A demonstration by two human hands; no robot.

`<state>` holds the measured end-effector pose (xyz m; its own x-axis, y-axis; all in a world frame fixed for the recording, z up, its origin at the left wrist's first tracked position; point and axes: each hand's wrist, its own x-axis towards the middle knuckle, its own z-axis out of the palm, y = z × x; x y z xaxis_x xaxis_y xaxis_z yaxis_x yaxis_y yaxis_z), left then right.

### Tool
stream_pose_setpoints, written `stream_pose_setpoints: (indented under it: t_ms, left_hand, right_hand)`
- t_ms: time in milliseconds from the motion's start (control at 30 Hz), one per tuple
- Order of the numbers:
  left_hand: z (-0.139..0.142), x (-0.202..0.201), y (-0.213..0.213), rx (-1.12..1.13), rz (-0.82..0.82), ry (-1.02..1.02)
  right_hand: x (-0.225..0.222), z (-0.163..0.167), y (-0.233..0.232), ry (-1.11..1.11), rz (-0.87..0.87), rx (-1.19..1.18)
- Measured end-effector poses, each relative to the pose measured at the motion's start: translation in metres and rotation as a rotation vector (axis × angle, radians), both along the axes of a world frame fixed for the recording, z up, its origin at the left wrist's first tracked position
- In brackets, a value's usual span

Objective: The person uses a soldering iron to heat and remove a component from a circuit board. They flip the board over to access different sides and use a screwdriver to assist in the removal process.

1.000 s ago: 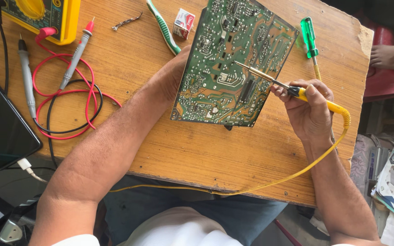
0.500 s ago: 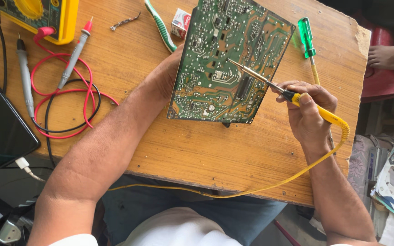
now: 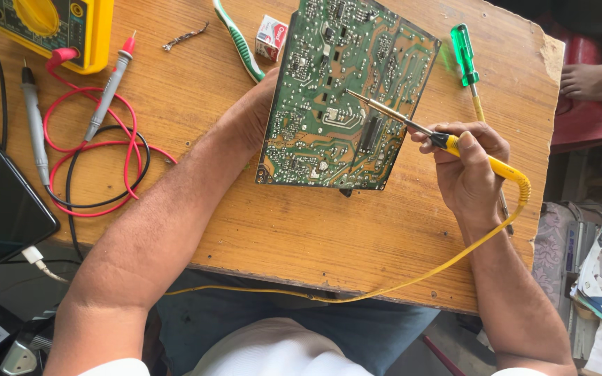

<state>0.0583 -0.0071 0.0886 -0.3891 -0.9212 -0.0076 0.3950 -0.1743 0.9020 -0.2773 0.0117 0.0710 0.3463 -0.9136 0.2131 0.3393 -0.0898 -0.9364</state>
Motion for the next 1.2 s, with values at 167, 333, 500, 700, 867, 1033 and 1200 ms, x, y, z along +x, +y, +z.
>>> stream_pose_setpoints:
  t_ms: [167,333,500,700,867,1033,1200]
  left_hand:
    - [-0.002,-0.002,-0.003,0.059,-0.009,0.06]
    - [-0.005,0.0,-0.004,0.013,-0.053,0.121]
    - [-0.008,0.001,-0.007,0.106,-0.048,0.171]
    - [-0.016,0.0,-0.012,0.165,-0.089,0.32]
    - [-0.014,0.002,-0.019,0.289,-0.097,0.315]
    - [-0.006,0.004,-0.013,0.266,-0.176,0.275]
    - [-0.003,0.003,-0.013,0.303,-0.137,0.114]
  right_hand:
    - [-0.001,-0.002,-0.002,-0.004,-0.009,0.022]
    - [-0.001,-0.002,-0.003,-0.009,0.001,0.029]
    - [-0.002,-0.002,-0.006,-0.013,-0.011,0.033]
    - [-0.002,-0.004,-0.008,-0.013,0.003,0.02]
    - [-0.002,-0.003,-0.011,-0.012,-0.002,0.032]
    - [-0.007,-0.001,-0.009,-0.02,0.015,0.038]
    - [-0.008,0.001,-0.006,-0.004,0.017,0.027]
